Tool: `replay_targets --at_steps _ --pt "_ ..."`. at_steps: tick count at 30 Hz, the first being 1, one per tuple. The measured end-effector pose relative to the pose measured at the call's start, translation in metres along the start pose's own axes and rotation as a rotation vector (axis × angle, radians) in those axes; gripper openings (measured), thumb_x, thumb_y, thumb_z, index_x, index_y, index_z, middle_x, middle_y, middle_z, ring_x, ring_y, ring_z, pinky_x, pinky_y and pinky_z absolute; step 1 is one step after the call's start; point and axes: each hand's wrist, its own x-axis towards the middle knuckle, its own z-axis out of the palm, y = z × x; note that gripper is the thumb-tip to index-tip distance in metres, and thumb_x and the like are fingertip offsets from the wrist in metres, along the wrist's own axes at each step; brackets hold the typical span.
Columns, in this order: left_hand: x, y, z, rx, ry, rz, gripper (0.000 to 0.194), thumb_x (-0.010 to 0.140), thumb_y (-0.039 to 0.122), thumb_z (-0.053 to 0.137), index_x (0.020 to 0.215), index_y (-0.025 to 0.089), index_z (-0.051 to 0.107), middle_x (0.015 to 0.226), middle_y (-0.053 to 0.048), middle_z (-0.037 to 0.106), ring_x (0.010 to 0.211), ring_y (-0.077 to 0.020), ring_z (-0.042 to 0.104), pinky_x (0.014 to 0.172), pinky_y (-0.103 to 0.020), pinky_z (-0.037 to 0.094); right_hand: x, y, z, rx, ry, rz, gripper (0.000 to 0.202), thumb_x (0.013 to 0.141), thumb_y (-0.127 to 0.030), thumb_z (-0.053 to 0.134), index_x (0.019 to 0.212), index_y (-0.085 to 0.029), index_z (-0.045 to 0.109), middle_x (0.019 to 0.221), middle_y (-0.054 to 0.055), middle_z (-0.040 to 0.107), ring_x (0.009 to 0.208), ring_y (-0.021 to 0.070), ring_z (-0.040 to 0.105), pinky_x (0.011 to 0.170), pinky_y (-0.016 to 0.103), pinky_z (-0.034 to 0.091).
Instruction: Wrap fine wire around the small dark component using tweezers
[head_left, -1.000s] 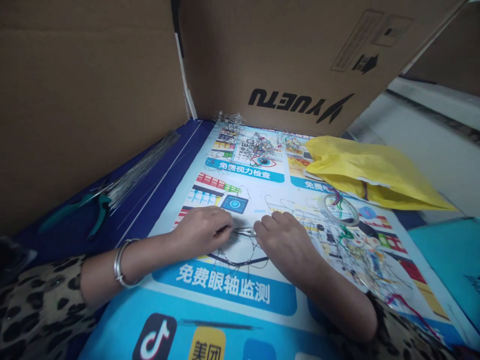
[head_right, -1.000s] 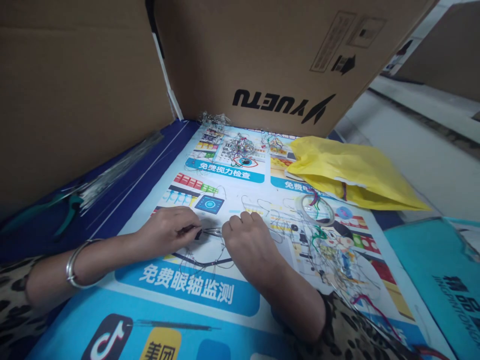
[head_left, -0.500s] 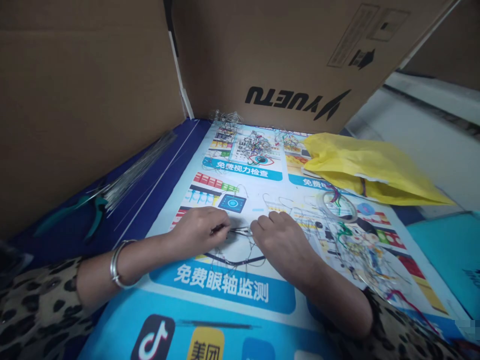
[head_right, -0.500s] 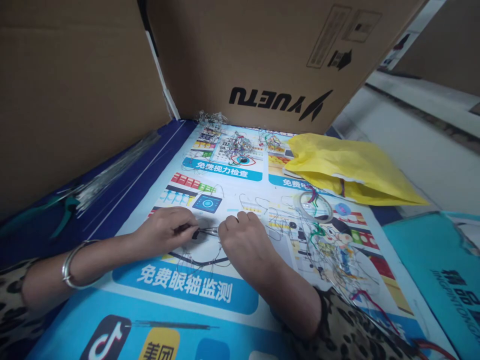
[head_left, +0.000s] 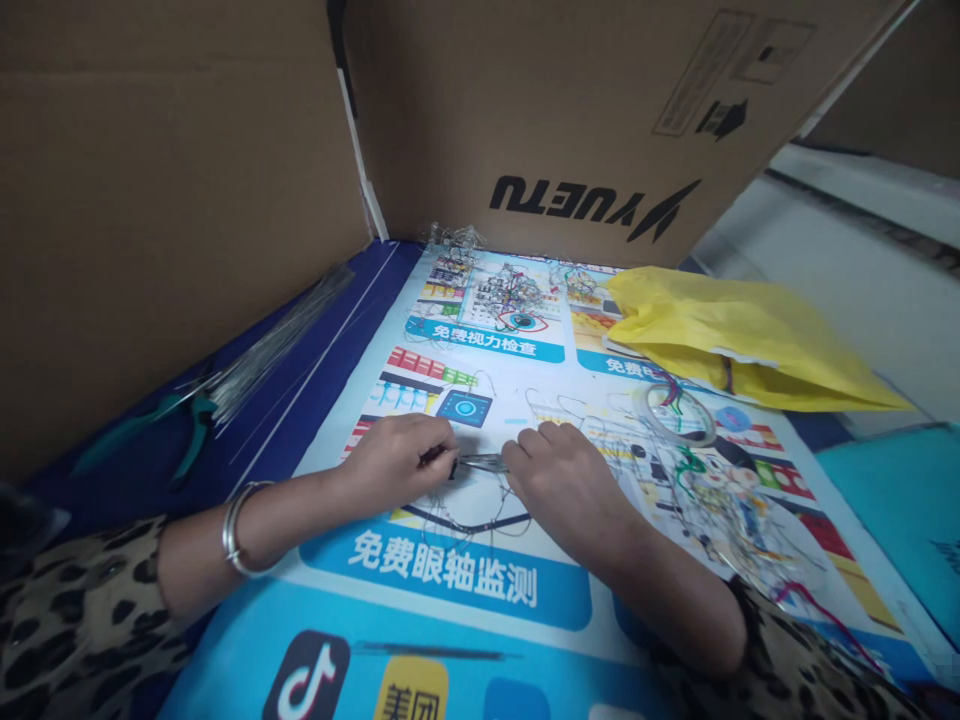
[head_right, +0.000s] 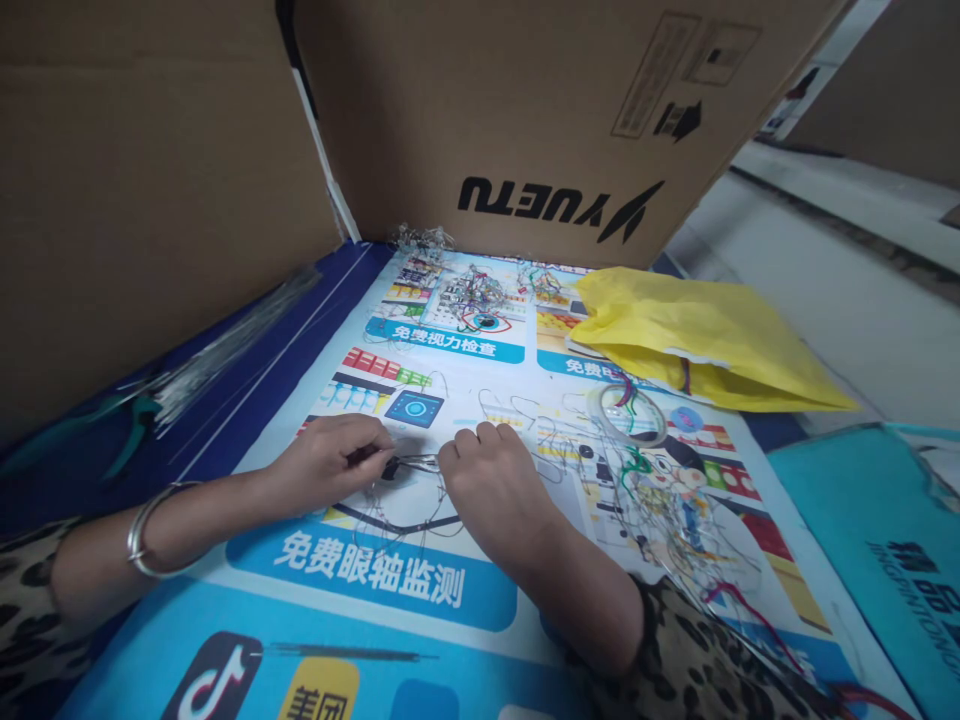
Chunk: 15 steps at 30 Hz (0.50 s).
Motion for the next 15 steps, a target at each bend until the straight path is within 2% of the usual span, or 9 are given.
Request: replay_targets --at_steps 15 --pt "-0.0009 -0.0010 -0.0003 -0.025 -0.039 -0.008 0.011 0.077 0.011 0.046 0.069 0.015 0.052 0.061 0.003 0.053 0.058 -0.0086 0.048 0.056 -0.020 0.036 0.0003 -0.0002 -0.0028 -0.022 -0.040 -0.028 0.010 0.077 -0.009 0.050 0.072 -0.018 0.053 0.068 0.003 0.056 0.064 0.0171 0.044 0.058 0.031 0.022"
